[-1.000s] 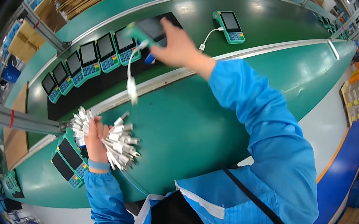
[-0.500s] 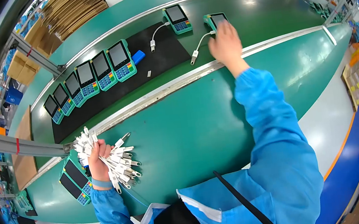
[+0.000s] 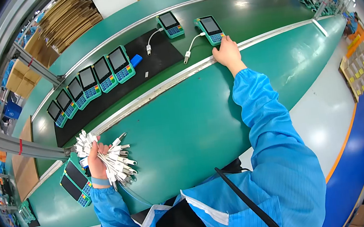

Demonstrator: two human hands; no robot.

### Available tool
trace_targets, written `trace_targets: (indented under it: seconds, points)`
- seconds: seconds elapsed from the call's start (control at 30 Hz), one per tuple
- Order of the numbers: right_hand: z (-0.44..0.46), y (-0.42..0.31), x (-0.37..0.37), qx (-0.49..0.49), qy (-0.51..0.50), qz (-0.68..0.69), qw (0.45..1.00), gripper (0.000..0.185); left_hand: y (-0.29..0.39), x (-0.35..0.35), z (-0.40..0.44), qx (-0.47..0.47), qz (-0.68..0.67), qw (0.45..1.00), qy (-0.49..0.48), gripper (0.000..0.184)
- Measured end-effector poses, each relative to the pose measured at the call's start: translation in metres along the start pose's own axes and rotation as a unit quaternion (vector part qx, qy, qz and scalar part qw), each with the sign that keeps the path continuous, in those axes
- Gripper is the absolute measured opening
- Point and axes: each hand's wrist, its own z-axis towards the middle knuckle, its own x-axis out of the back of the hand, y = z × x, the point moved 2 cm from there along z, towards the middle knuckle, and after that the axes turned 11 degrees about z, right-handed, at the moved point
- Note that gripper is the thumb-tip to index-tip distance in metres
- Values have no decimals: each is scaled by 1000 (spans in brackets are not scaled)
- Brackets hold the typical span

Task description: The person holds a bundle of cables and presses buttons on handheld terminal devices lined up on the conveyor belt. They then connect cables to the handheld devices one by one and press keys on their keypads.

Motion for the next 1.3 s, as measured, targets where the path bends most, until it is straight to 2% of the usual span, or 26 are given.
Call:
trace_targets:
  seconds: [0.1,0.17,0.23,0.3,0.37,0.4,0.47,0.5,0.6,0.63,0.7,0.73,0.8,1.0,1.1,1.17,1.2,1.3]
  points:
    - [-3,-6,-10,7,65,-21,998,67,-1,12,1,-7,-4,1000,-18,34]
    - [-1,-6,-9,-5,52,-23,998,67,-1,16,4,-13,-18,998,-61,30]
    - [-4,-19,-8,-40,43,-51,997,73,-4,19,7,-25,8,999,-45,29]
    - [-8,-50,-19,65,88,-24,994,74,-2,16,6,-27,50,998,-25,32]
    - [-19,-107,-43,278,70,83,955,78,1,12,5,-31,82,996,-8,34]
    - [-31,-147,-51,295,-7,139,945,84,2,12,4,-36,88,995,-10,34]
    - [-51,-213,-81,342,-74,187,918,97,5,10,2,-34,86,996,-17,34]
    - [-58,-243,-86,316,-110,176,926,103,9,4,0,-30,102,994,-8,33]
    - [-43,-288,-124,292,-59,106,949,115,9,5,0,-25,83,996,-8,35]
    - [-39,-298,-124,252,-95,89,959,118,10,4,-1,-19,72,997,0,35]
    - [-35,-312,-125,247,-124,105,955,120,9,6,1,-18,74,997,-5,33]
    - [-35,-316,-129,253,-132,120,951,115,8,8,4,-34,97,995,-10,32]
    - [-43,-325,-139,265,-124,110,950,112,7,9,3,-7,47,999,-13,24]
    - [-58,-359,-156,274,-84,108,952,102,8,10,3,7,84,996,-4,21]
    - [-54,-362,-151,233,-104,101,961,105,3,13,4,19,102,995,2,20]
    - [-46,-356,-154,175,-79,91,977,107,-1,17,4,22,49,998,13,15]
    - [-36,-350,-157,154,-57,71,984,106,1,13,1,32,45,998,43,16]
    - [-13,-324,-162,156,-86,141,974,97,2,19,2,22,48,999,14,20]
